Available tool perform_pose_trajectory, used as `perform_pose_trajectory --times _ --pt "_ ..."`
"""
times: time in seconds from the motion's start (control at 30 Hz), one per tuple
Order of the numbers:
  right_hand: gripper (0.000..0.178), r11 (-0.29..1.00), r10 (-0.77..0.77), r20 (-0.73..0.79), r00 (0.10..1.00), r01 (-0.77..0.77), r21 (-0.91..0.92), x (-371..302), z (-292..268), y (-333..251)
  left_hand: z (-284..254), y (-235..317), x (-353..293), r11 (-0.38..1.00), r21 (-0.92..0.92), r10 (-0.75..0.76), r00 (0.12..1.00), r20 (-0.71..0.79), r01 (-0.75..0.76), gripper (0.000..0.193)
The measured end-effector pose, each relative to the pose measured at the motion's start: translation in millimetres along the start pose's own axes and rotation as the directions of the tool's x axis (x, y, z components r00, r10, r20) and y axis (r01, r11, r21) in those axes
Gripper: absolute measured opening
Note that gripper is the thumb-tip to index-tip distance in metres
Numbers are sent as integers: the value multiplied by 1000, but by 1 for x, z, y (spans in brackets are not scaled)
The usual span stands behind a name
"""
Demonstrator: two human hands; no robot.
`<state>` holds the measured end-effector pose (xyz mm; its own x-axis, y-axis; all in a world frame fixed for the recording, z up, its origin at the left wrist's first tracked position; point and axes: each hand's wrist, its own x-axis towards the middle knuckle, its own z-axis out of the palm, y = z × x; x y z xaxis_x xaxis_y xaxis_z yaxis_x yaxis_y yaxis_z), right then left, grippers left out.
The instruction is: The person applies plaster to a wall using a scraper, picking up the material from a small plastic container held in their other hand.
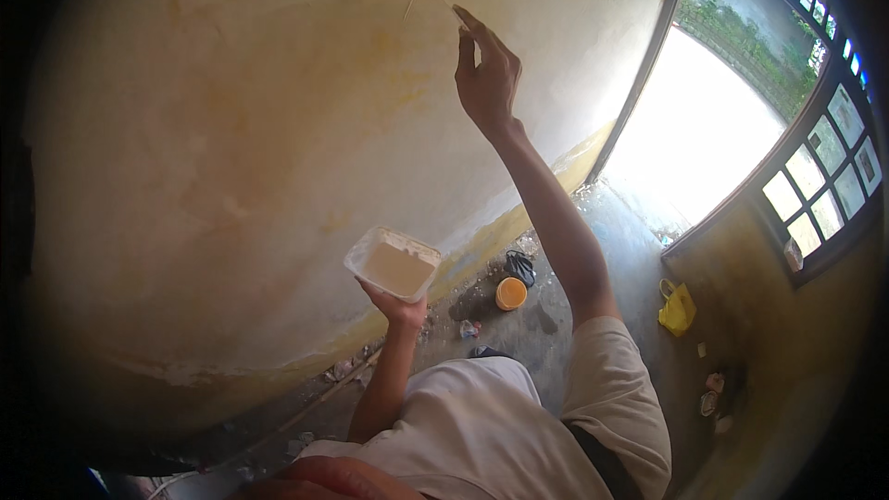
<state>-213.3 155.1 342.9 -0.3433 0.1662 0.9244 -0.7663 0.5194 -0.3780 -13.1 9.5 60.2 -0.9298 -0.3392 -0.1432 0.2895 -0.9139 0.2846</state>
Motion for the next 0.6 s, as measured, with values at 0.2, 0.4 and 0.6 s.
perform_pose_trajectory --times 0.2,0.4,0.6 --pt "38 992 -111 -22 994 110 -65 2 54 -3 -4 1 -3 1000 -12 17 1000 -5 -17 64" --pt "64 914 -381 405 831 405 28 -160 73 -42 -9 6 -7 1000 5 -13 999 -43 13 67" --pt "58 901 -432 315 845 418 114 -109 31 -13 0 15 -16 998 37 44 995 -84 -41 66"
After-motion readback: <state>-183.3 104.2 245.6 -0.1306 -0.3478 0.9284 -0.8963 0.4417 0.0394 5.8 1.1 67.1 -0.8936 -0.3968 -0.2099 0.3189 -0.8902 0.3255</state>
